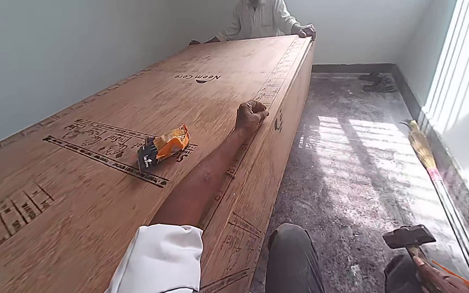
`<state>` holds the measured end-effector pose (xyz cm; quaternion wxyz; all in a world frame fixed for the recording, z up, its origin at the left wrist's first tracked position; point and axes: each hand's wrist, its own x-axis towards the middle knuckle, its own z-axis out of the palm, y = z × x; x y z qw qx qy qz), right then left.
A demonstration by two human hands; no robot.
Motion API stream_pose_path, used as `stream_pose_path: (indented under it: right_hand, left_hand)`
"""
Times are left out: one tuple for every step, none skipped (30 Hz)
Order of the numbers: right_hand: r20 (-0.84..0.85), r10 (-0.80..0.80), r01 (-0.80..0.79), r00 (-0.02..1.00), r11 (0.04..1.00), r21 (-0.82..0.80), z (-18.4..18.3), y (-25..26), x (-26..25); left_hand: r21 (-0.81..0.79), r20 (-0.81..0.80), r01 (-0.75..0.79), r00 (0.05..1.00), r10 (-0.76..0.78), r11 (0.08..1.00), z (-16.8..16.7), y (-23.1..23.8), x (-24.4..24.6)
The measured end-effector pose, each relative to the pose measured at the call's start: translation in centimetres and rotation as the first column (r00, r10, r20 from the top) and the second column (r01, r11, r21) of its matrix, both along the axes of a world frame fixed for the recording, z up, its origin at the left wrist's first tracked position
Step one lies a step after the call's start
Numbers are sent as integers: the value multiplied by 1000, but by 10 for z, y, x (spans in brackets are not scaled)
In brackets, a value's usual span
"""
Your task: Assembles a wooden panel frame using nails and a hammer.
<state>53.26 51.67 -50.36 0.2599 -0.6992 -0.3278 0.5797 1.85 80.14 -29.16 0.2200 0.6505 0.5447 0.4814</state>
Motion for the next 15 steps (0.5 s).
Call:
stream_pose_path:
  right_hand:
    - [60,-20,21,998,1000,-9,12,9,-12]
    - [114,-54,54,992,999,-2,30,19,-29]
    - [143,-73,71,987,997,18,44,31,-43]
    - [151,-81,75,985,996,44,54,42,-55]
    - [143,-89,78,986,994,78,62,55,-66]
    - [127,-90,77,988,991,109,70,68,-78]
    - [112,-80,64,990,988,137,80,79,-90]
    - [103,-59,42,993,986,161,92,89,-103]
    - [94,-30,13,995,983,185,104,98,-113]
    - [89,8,-27,996,978,207,117,105,-121]
    - [81,45,-63,996,973,224,128,109,-129]
    - [67,74,-87,995,968,234,135,109,-137]
    - [59,95,-106,994,966,236,140,107,-145]
    - [48,113,-121,992,963,240,142,102,-150]
    - [38,129,-134,991,960,245,141,98,-155]
  left_hand:
    - [0,-9,31,999,-31,1000,0,7,-1]
    - [-1,-13,63,998,-63,998,0,12,-3]
    - [0,-9,90,996,-90,996,0,16,-4]
    - [-1,6,111,994,-111,994,-1,18,-4]
    - [-5,27,130,991,-130,991,-1,20,-4]
    - [-8,56,147,988,-146,989,-3,21,-5]
    - [-12,80,157,985,-156,987,-5,21,-5]
    - [-18,105,164,981,-161,986,-7,20,-5]
    - [-20,119,166,979,-163,986,-7,19,-4]
    - [-19,125,163,979,-159,986,-6,19,-4]
    - [-23,124,150,981,-146,988,-6,19,-3]
    - [-42,120,131,985,-125,990,-5,19,-3]
    - [-52,116,119,987,-112,992,-6,18,-3]
    - [-54,112,115,988,-108,992,-7,17,-3]
    - [-42,103,121,988,-117,992,-9,17,-4]
